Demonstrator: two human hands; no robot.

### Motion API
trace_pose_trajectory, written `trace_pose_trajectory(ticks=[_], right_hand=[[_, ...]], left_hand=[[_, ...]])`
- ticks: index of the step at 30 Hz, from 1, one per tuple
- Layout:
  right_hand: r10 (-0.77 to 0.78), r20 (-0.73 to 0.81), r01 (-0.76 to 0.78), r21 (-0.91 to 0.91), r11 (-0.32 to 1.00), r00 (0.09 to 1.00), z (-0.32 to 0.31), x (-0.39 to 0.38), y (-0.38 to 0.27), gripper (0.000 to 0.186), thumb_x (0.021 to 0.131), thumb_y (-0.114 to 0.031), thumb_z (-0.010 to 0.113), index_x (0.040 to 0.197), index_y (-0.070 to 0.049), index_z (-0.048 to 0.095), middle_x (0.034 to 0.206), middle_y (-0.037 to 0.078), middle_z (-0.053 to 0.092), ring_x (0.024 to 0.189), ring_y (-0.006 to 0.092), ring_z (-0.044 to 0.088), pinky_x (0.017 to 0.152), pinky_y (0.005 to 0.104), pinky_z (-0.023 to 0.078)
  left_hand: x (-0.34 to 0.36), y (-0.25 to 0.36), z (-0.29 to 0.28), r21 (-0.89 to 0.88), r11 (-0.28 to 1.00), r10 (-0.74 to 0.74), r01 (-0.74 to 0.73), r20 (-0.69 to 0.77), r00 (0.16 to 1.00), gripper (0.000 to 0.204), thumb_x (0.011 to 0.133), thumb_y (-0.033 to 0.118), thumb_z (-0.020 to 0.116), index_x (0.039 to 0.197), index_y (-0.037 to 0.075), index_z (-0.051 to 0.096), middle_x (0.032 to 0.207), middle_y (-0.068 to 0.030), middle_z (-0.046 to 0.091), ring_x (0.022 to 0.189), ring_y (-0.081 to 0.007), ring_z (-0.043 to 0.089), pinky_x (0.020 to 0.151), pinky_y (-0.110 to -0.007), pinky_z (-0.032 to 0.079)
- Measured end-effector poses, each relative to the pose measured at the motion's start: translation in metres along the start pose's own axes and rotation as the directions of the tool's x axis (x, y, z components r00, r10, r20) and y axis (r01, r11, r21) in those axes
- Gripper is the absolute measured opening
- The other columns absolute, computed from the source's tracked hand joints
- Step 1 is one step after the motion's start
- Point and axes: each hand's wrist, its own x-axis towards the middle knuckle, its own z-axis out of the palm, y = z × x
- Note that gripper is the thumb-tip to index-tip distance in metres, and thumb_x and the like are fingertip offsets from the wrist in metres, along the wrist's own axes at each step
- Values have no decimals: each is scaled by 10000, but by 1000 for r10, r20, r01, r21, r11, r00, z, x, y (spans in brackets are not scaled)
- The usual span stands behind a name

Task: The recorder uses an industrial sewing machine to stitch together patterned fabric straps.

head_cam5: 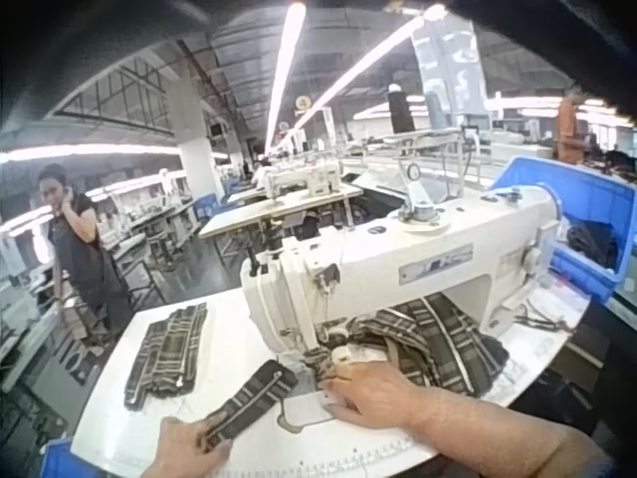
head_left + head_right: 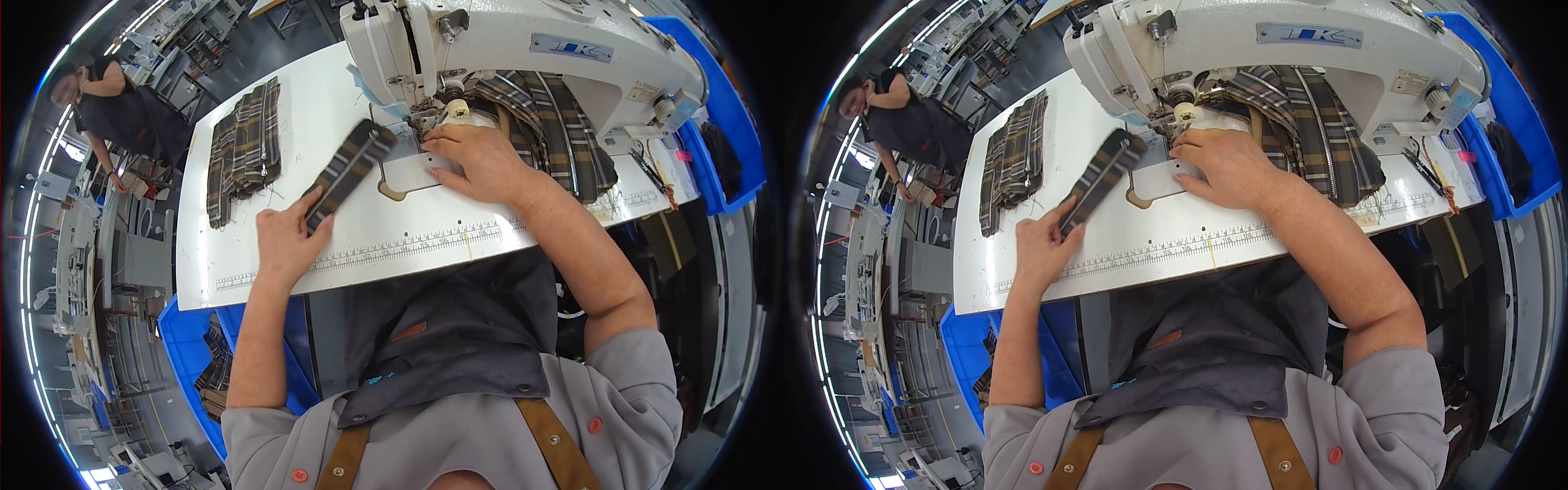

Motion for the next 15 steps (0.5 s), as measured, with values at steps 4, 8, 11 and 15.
trace_pose_trajectory(ticks=[4, 8, 11, 15], right_hand=[[0, -23, 0, 10, 1000, 1000, 1, -2, 3, 336, 933, -308, 680, 1129, -42, 742, 1157, 72, 704, 1038, 296, 692, 879, 438, 563], [-4, -39, 6, 43, 999, 999, 2, 0, 0, 313, 923, -293, 691, 1110, -50, 750, 1144, 64, 716, 1022, 299, 701, 869, 443, 569], [-11, -45, 13, 61, 998, 999, 3, 1, 0, 310, 915, -289, 702, 1114, -58, 755, 1152, 59, 726, 1032, 300, 704, 872, 442, 571], [-45, -46, 48, 65, 997, 998, 2, -2, 1, 334, 907, -307, 714, 1133, -67, 766, 1187, 73, 742, 1068, 297, 705, 896, 433, 572]], left_hand=[[-24, 3, -37, -95, 993, 87, -68, 217, 972, 499, 722, 63, 661, 1191, 155, 805, 964, -53, 608, 958, -192, 595, 909, -352, 447], [-20, 12, -14, -455, 859, 328, -235, 136, 935, 462, 748, -55, 616, 1125, 121, 817, 1265, -90, 541, 1220, -265, 537, 1123, -369, 395], [2, 41, 6, -505, 797, 442, -331, 114, 890, 215, 808, 67, 771, 1014, 107, 818, 1245, -94, 553, 1217, -264, 555, 1089, -380, 428], [41, 70, 34, -505, 807, 438, -306, 165, 884, 388, 785, 232, 872, 1143, 118, 777, 1282, -112, 569, 1274, -293, 548, 1100, -402, 446]])
